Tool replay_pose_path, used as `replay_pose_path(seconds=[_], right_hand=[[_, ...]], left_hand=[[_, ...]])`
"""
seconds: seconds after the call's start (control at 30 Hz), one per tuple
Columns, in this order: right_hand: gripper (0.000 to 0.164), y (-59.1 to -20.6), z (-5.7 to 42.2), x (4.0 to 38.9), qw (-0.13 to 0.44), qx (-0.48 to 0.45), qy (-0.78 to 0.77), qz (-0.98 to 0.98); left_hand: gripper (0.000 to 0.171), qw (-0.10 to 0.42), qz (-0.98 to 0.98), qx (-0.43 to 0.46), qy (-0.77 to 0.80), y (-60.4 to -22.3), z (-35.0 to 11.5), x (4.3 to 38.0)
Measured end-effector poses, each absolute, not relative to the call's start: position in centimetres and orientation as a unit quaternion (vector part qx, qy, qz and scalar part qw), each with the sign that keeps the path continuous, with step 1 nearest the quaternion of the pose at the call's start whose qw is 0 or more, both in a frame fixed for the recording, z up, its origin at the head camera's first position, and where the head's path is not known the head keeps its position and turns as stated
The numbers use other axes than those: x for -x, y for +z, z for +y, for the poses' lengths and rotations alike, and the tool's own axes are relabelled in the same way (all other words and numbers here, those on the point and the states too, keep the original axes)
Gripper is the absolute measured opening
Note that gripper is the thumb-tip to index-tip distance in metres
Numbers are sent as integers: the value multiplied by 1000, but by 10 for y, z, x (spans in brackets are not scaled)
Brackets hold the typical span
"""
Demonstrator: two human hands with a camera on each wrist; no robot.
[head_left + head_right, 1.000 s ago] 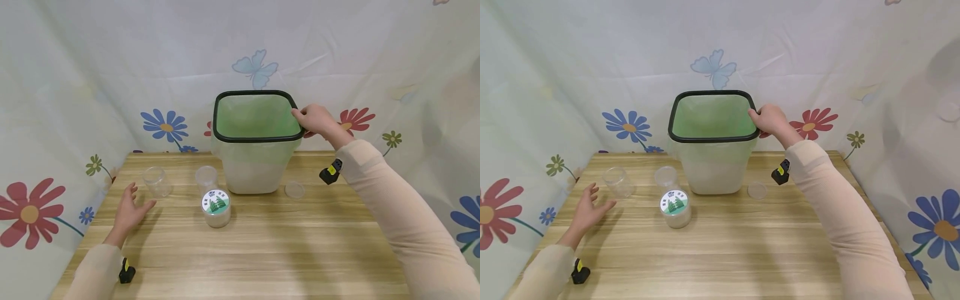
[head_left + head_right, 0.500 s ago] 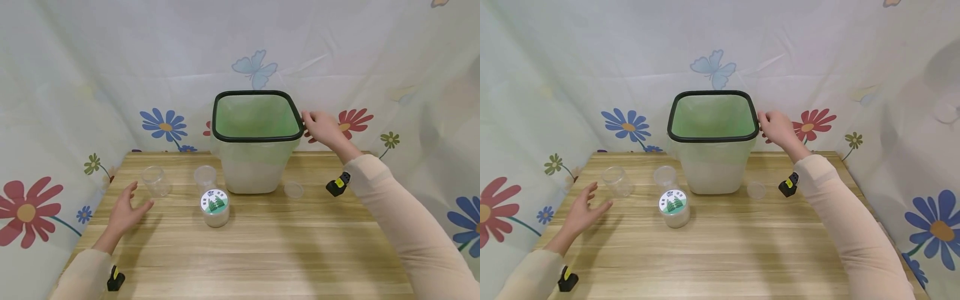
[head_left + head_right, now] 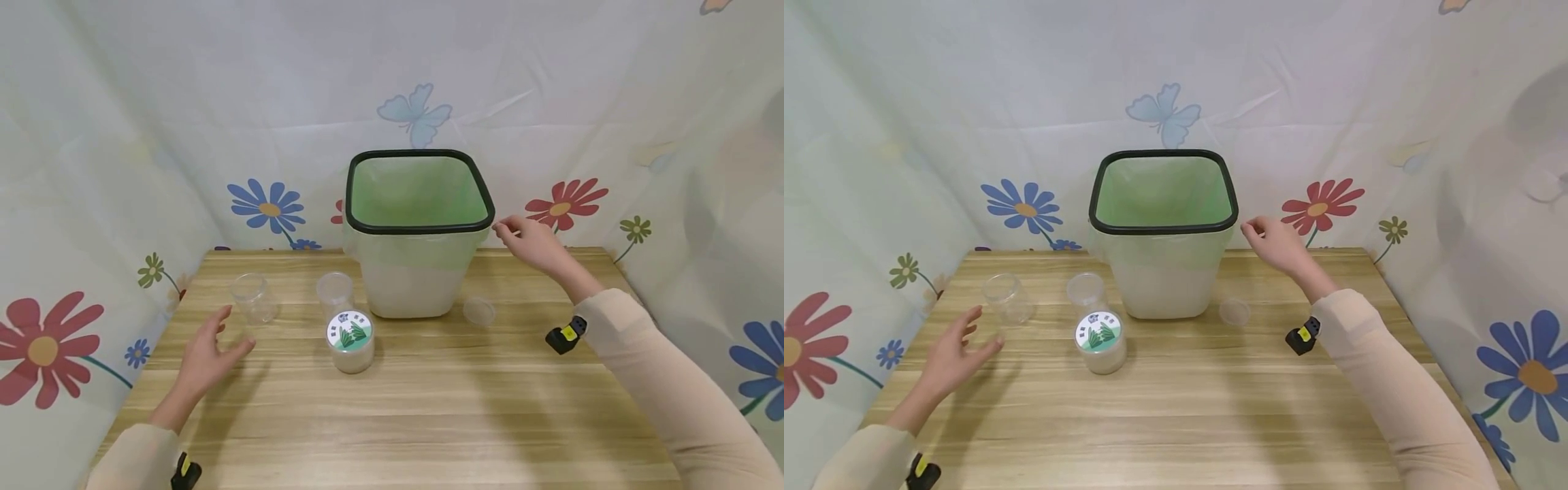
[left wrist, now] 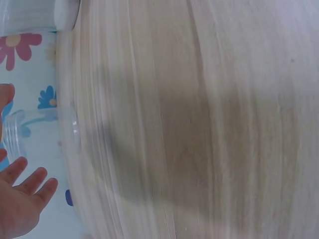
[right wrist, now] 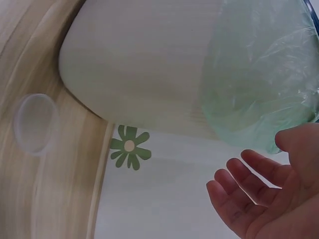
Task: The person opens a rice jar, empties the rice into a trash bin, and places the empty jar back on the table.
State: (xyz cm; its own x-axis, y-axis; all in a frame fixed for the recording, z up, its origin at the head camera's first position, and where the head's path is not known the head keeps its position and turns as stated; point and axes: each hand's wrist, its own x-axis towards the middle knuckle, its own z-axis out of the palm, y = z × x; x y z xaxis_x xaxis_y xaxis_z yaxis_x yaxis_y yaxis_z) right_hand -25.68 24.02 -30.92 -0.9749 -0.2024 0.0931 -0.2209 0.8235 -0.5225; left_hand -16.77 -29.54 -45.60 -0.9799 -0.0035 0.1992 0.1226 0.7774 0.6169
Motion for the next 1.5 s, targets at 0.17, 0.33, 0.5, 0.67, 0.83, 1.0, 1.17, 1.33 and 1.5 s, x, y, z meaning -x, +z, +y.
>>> replay_pose_path(seconds=[0.17, 0.33, 0.5, 0.67, 0.83, 1.0, 1.17, 1.33, 1.5], right_hand=[[43, -320, 245, 252, 33, -121, 273, -954], [36, -335, 247, 248, 48, -138, 280, -949], [31, -347, 247, 246, 60, -152, 284, -945], [32, -356, 248, 243, 60, -159, 291, -942], [34, -355, 251, 237, 60, -172, 297, -937], [36, -356, 253, 231, 55, -182, 295, -936], [36, -360, 252, 228, 67, -195, 296, -932], [36, -363, 250, 224, 77, -194, 299, -931], [33, -366, 246, 219, 84, -204, 305, -927]], left_hand=[[78, 101, -934, 38, -339, -460, -290, 166], [77, 103, -934, 44, -340, -463, -282, 163], [74, 103, -928, 55, -353, -466, -272, 160], [77, 73, -922, 63, -376, -474, -262, 157], [82, 57, -916, 64, -392, -483, -250, 154], [85, 52, -917, 72, -388, -491, -238, 153], [85, 56, -911, 86, -399, -495, -228, 155], [85, 53, -895, 99, -431, -500, -217, 159], [87, 55, -886, 122, -445, -505, -203, 161]])
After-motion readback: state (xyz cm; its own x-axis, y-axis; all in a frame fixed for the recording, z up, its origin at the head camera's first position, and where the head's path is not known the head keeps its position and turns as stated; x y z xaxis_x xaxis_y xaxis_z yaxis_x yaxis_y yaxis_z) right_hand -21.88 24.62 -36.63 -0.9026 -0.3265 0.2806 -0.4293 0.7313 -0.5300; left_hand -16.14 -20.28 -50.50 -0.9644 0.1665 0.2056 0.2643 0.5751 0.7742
